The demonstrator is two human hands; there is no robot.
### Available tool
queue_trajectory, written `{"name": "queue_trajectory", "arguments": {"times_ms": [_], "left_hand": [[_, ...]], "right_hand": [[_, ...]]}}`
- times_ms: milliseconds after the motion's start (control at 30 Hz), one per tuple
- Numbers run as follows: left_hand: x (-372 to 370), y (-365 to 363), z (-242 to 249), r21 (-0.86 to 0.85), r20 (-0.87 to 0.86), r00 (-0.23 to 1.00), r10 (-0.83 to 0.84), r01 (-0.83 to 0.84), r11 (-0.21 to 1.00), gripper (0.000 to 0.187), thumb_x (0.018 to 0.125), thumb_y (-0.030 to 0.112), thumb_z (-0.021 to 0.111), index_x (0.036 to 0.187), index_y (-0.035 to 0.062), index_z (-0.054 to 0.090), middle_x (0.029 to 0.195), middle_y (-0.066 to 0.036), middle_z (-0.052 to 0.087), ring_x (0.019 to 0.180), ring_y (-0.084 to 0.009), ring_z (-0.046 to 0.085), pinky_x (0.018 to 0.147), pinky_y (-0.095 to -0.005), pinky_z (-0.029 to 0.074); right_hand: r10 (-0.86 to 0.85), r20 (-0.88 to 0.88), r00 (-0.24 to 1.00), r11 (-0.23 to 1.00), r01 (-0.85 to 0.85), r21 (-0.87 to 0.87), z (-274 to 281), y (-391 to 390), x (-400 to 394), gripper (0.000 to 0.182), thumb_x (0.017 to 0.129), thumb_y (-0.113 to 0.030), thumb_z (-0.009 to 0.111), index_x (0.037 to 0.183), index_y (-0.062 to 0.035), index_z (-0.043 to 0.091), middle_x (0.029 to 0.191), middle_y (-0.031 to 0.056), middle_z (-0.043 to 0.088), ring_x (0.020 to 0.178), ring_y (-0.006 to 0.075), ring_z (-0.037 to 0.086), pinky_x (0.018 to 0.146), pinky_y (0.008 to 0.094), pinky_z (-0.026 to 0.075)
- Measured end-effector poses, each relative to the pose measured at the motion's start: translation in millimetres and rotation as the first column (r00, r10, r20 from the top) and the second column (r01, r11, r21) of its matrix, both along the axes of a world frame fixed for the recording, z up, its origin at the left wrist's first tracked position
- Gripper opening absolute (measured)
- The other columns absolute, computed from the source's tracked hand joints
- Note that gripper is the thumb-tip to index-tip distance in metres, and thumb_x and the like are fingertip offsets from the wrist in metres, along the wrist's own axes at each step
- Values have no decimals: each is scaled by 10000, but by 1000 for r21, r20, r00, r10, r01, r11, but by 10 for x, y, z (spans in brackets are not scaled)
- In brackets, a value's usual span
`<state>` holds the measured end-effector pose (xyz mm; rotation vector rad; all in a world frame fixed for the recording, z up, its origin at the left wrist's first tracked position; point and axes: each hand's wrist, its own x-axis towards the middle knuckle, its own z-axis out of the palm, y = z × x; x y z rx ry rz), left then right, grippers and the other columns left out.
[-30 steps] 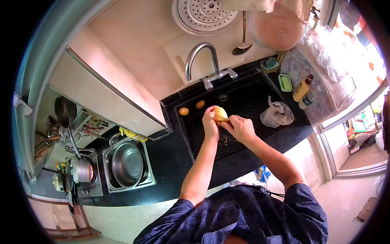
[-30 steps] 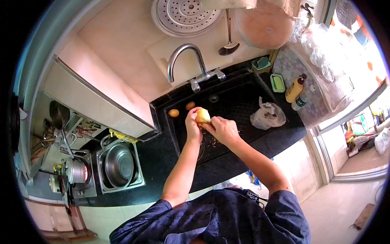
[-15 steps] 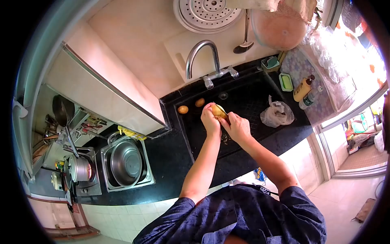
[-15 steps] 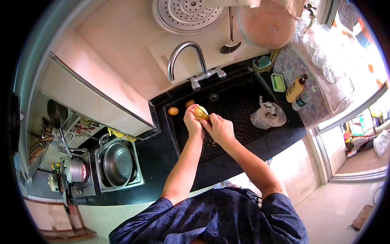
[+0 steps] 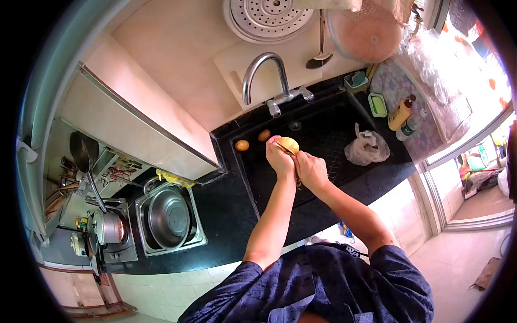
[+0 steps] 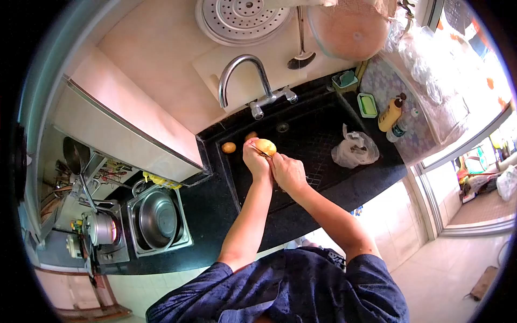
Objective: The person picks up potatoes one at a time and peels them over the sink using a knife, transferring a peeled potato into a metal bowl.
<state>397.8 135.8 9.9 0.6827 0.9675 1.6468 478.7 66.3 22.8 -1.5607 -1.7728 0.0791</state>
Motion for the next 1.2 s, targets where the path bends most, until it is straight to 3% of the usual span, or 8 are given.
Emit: {"name": "queue_trajectory", "arguments": {"times_ms": [233,267,500,667,767,967,1033,1200], "left_hand": [[-68,3,-86,55,-240,969,58,-46,997,305,949,223,386,1003,14,602,891,-80,607,778,-186,591,749,-311,498],[-17,9,-148,68,-48,999,15,-12,998,318,945,222,382,1004,7,608,906,-93,619,797,-195,600,754,-322,500],[-128,-49,-1,198,-405,907,115,-35,980,312,930,210,378,996,7,606,904,-94,625,820,-196,610,749,-325,504],[-61,-82,-56,117,-227,972,63,-38,992,323,932,204,371,982,-9,608,933,-97,628,834,-207,608,769,-331,504],[-136,-70,-44,218,-376,921,103,-20,976,327,953,215,379,1020,-3,612,939,-100,627,838,-207,607,770,-334,499],[-129,-46,-185,155,-262,965,33,8,988,335,950,221,370,1013,-2,611,944,-99,625,854,-208,606,780,-332,500],[-191,-59,-141,214,-303,953,26,41,976,338,947,223,370,1012,-4,612,944,-98,624,852,-205,605,777,-328,499],[-95,-55,-129,170,-310,949,63,-10,985,375,927,257,331,1010,16,607,947,-89,613,834,-201,607,763,-340,513]], "right_hand": [[-62,-11,998,994,61,-96,20,33,53,312,961,-330,616,834,-50,560,742,147,650,650,341,667,569,441,533],[25,-16,1000,999,-25,-38,-88,14,43,299,953,-308,621,820,-48,558,751,152,658,654,343,671,573,443,538],[-39,-23,999,980,34,-197,111,8,155,374,940,-381,639,804,-43,558,724,157,651,649,345,665,588,449,535],[63,-28,998,998,-64,-23,-3,-33,123,339,949,-344,630,804,-48,554,738,150,652,644,335,664,569,440,535],[-34,6,999,991,35,-130,172,-19,178,352,950,-369,628,821,-48,561,760,152,659,661,346,670,575,445,527],[97,-3,995,995,-97,-29,-10,-1,179,352,948,-367,638,827,-43,573,740,141,659,642,347,667,584,436,540],[-21,16,1000,993,23,-115,211,6,236,428,919,-439,666,806,-40,562,727,143,653,624,338,661,552,428,520],[73,5,997,997,-73,-38,-63,-38,70,316,977,-308,593,813,-39,573,733,142,657,643,327,670,573,422,545]]}}
